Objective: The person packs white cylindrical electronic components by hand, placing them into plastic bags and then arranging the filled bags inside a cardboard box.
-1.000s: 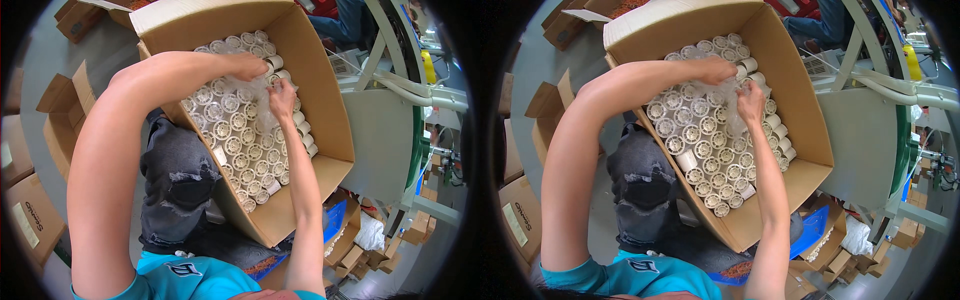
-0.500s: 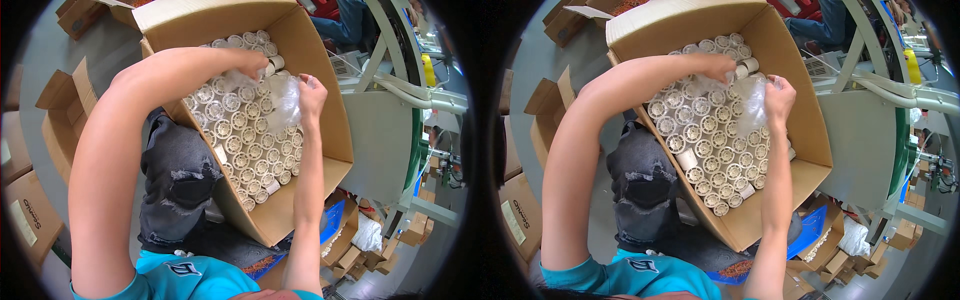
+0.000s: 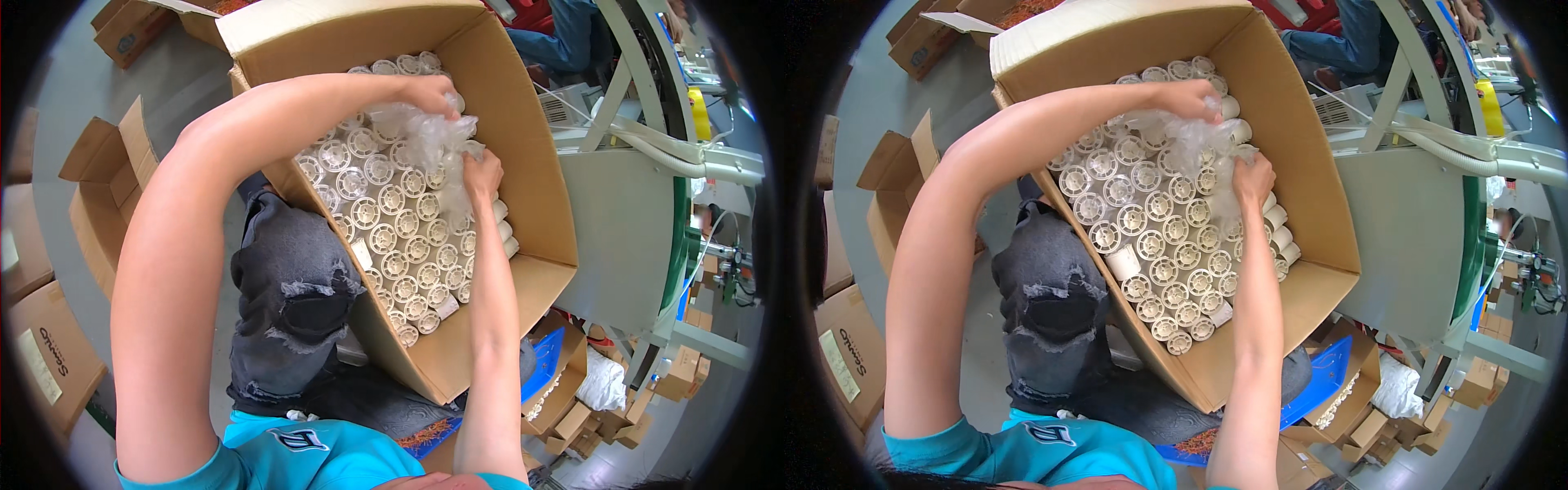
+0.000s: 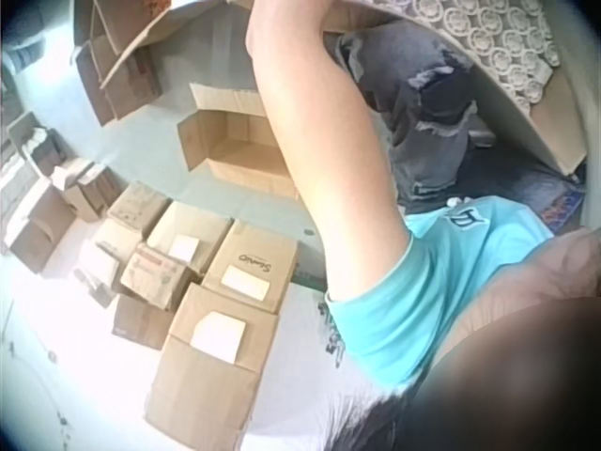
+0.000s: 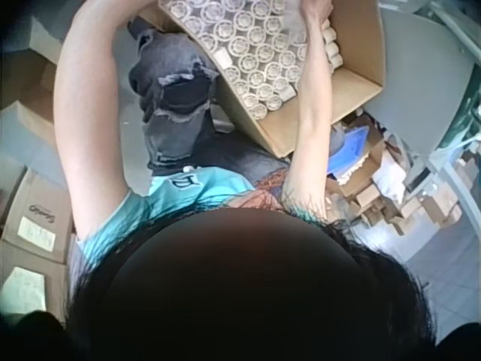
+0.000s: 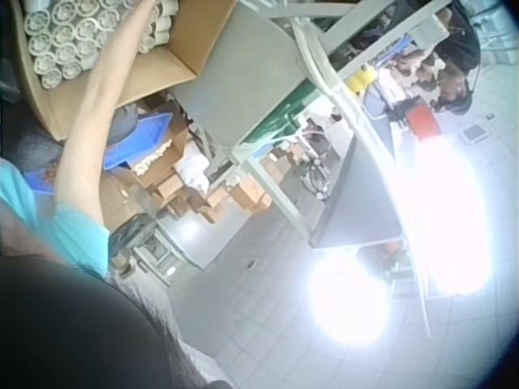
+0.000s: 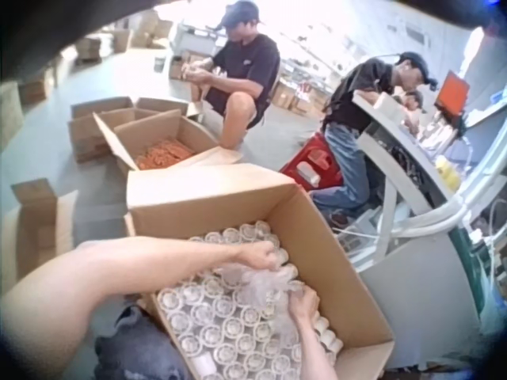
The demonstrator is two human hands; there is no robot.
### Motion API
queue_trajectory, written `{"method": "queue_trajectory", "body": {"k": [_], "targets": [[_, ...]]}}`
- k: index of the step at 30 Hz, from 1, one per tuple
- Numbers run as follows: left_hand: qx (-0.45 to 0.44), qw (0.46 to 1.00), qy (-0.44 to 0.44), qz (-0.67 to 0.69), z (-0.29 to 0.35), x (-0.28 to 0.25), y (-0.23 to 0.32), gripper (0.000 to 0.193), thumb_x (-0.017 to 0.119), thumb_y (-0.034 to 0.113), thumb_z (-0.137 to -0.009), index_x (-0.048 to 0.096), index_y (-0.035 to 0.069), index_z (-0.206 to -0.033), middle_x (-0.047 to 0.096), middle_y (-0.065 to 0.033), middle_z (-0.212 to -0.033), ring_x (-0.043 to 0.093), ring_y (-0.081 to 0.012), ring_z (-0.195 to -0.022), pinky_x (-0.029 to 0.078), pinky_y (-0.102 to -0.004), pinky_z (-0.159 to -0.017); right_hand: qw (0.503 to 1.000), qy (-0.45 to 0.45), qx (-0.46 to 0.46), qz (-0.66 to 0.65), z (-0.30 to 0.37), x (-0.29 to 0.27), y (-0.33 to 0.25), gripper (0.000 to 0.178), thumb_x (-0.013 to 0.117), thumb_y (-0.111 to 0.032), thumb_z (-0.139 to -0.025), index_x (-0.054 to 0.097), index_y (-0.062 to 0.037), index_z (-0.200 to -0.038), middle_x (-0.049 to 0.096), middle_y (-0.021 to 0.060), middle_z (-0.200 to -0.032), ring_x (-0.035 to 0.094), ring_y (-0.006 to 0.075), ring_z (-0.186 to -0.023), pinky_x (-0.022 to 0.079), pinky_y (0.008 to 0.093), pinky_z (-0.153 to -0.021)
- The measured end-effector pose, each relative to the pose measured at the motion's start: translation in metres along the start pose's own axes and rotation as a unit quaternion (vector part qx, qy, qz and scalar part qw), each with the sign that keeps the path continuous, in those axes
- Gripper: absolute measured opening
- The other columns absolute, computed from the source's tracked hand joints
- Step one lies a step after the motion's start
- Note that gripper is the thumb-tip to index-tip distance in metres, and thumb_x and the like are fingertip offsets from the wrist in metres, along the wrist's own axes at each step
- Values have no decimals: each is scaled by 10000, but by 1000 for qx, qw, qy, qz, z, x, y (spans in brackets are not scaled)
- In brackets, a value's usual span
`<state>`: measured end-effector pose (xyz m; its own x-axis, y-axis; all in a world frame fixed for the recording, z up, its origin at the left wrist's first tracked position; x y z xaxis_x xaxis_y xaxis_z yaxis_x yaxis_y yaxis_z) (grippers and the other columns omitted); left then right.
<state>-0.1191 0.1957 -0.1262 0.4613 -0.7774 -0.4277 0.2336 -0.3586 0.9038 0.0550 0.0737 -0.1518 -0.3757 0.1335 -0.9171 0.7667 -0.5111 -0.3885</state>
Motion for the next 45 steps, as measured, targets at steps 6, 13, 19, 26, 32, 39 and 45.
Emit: {"method": "queue_trajectory", "body": {"k": [6, 13, 19, 26, 32, 39, 45], "targets": [[-75, 988, 103, 89, -5, -28, 1, 308, 638, 266, -745, 650, 12, -918, 647, -129, -864, 602, -201, -793, 466, -336, -706, 975, -9, -183, -124, 26, -8, -27, 268, 666, -220, -751, 633, 44, -778, 617, 251, -823, 619, 348, -785, 460, 427, -732], [42, 956, -97, -275, 35, 5, 1, 368, 686, 249, -714, 608, 11, -983, 635, -188, -905, 614, -313, -876, 477, -410, -748, 960, -117, -245, -68, 72, 29, -59, 326, 659, -198, -773, 605, 2, -1024, 616, 254, -981, 607, 391, -876, 467, 445, -764], [-84, 908, -194, -363, 38, 19, -28, 467, 758, 245, -665, 602, 72, -1070, 641, -140, -987, 604, -321, -953, 478, -416, -783, 968, -187, -133, -97, 56, 53, -60, 271, 716, -131, -715, 656, -4, -947, 652, 200, -916, 630, 269, -839, 468, 369, -742], [-127, 887, -213, -390, 29, 24, -31, 405, 762, 226, -651, 634, 67, -1001, 654, -126, -936, 621, -301, -897, 492, -398, -725, 956, -47, -234, -172, 66, 24, -64, 194, 705, -112, -698, 669, 0, -853, 628, 173, -681, 608, 300, -642, 463, 372, -634], [-79, 898, -193, -386, 38, 25, -27, 342, 733, 219, -659, 640, 46, -939, 655, -134, -878, 625, -309, -847, 492, -416, -696, 969, -60, -101, -218, 73, 7, -68, 173, 690, -100, -707, 670, -7, -851, 666, 121, -793, 619, 192, -742, 474, 310, -701], [-8, 880, -144, -453, 47, 22, -15, 240, 699, 184, -679, 631, 22, -842, 635, -159, -819, 620, -334, -815, 491, -432, -679, 946, -25, -169, -274, 65, -2, -70, 196, 663, -74, -716, 665, -29, -907, 666, 167, -847, 646, 260, -802, 484, 330, -738], [-25, 888, -107, -447, 54, 19, 18, 173, 639, 112, -683, 602, -1, -810, 629, -161, -779, 623, -349, -784, 497, -430, -661, 942, -11, -96, -321, 62, -18, -45, 155, 639, -41, -735, 679, -19, -884, 672, 163, -865, 645, 241, -812, 486, 339, -741]]}}
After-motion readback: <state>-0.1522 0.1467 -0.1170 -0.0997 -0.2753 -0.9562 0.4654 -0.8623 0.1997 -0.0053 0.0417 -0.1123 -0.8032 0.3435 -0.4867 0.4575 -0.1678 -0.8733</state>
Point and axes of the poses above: each hand's wrist, its own z-axis away from the middle knuckle, its own x-axis out of the palm, y = z × x, the point moved 4 cm from there along -z, towards the middle knuckle
